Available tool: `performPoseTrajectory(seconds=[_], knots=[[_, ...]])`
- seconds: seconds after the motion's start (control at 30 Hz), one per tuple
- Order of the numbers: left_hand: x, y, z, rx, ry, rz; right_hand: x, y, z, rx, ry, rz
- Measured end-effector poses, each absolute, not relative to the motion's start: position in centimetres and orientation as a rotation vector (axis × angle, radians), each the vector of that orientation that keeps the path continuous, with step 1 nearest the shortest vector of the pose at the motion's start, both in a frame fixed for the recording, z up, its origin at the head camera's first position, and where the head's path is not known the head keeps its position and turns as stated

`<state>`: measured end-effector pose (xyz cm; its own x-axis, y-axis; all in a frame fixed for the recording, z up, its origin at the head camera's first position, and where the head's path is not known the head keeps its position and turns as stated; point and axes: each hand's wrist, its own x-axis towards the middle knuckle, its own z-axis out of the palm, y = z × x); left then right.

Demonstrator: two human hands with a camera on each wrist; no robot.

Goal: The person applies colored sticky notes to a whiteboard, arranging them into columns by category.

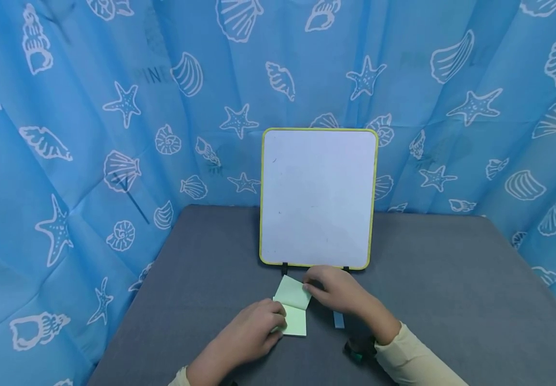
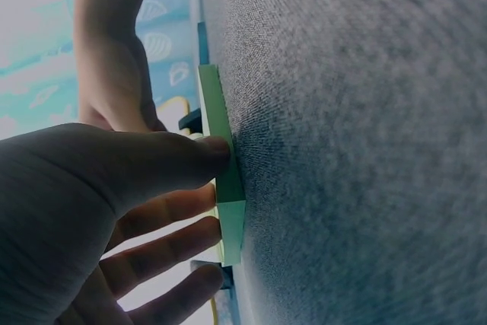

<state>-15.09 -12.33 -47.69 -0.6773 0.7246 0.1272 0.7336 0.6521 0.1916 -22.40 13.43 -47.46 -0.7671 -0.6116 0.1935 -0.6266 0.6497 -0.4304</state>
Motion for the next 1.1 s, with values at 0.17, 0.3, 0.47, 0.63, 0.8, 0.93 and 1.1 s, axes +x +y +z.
performPoseTrajectory(seconds=[0.17, 0.3, 0.47, 0.63, 0.8, 0.93, 1.1], knots=[[-15.1, -12.3, -47.6, -1.247, -2.830, -0.363, -22.5, 13.6, -47.4, 1.021, -2.844, 0.757], [-15.1, -12.2, -47.6, -1.247, -2.827, -0.367, -22.7, 13.7, -47.2, 0.986, -2.867, 0.765], [-15.0, -12.1, -47.5, -1.249, -2.802, -0.357, -22.8, 13.8, -46.9, 0.971, -2.865, 0.775], [-14.9, -12.0, -47.6, -1.258, -2.739, -0.353, -22.8, 14.1, -46.8, 0.967, -2.835, 0.789], [-14.9, -12.1, -47.8, -1.263, -2.706, -0.356, -23.0, 14.6, -46.3, 0.952, -2.815, 0.830], [-15.0, -12.2, -47.8, -1.275, -2.706, -0.364, -22.9, 14.9, -45.7, 0.941, -2.791, 0.859], [-15.2, -12.3, -47.8, -1.293, -2.730, -0.396, -22.9, 15.2, -44.9, 0.911, -2.743, 0.942]])
